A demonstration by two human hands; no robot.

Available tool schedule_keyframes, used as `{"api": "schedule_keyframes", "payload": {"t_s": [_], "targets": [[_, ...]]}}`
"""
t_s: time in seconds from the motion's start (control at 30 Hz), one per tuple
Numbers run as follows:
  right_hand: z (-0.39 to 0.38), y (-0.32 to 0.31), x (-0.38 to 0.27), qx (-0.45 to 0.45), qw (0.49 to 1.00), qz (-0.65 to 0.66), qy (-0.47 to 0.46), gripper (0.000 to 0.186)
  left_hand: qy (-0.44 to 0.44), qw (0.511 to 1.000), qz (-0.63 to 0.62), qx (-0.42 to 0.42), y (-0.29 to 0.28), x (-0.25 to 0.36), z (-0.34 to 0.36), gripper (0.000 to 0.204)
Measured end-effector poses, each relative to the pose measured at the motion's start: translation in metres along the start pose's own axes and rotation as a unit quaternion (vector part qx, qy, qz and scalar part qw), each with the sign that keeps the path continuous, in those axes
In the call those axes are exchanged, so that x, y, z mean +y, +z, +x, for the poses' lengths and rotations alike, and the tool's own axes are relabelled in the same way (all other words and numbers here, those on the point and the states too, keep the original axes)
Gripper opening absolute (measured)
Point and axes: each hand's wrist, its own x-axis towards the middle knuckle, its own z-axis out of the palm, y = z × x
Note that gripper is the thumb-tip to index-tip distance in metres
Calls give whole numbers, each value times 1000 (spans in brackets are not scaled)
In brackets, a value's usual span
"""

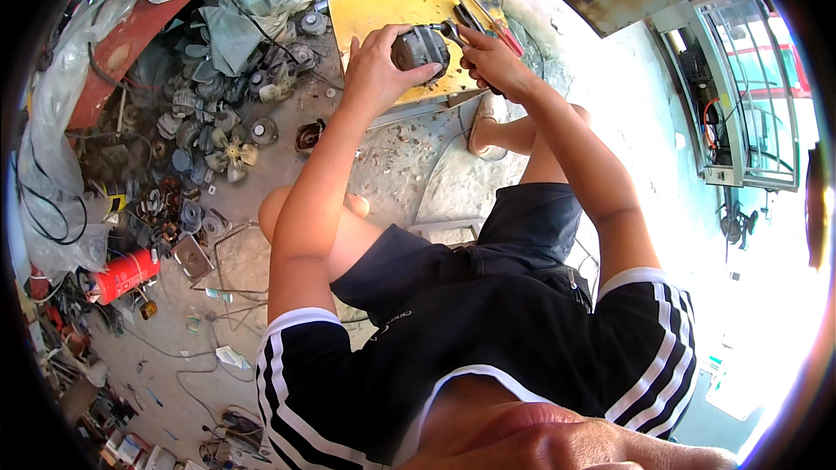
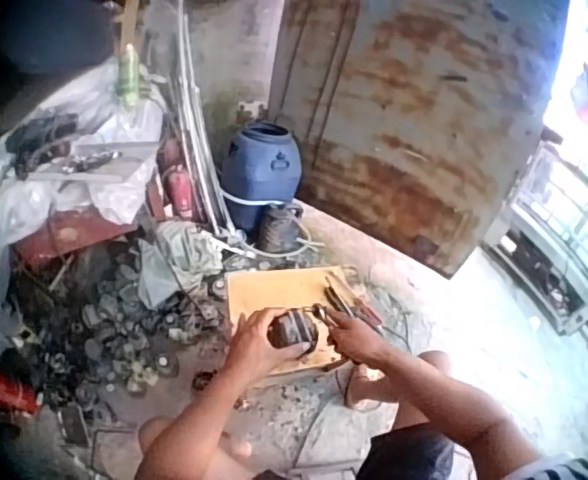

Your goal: The person uses a screwdriver to work on a small mechanical component on a table, then moves to a floor area to handle a long wire and another small part near a large appliance.

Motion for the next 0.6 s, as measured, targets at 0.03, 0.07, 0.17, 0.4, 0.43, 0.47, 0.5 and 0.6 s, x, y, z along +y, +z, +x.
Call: {"api": "schedule_keyframes", "payload": {"t_s": [0.03,0.07,0.17,0.4,0.43,0.47,0.5,0.6], "targets": [[-1,-1,-4,-6,1000,-3,0,52,-2,1000,-1,3,0,0,0,71],[-3,-3,-5,-10,1000,-6,0,52,-2,1000,-3,6,0,0,0,72],[6,-10,-6,-30,998,-47,-9,52,-4,1000,-6,6,0,1,-1,72],[7,-29,-79,-129,965,-219,68,54,13,999,-30,25,5,-6,-3,70],[21,-32,-73,-143,962,-229,34,42,20,999,-28,30,6,-7,-1,70],[26,-34,-73,-156,959,-232,42,35,28,999,-26,35,7,-7,-1,69],[31,-34,-73,-168,956,-235,49,29,35,998,-24,40,8,-8,-1,69],[49,-46,-72,-215,952,-186,114,17,31,999,-15,20,6,-5,0,70]]}}
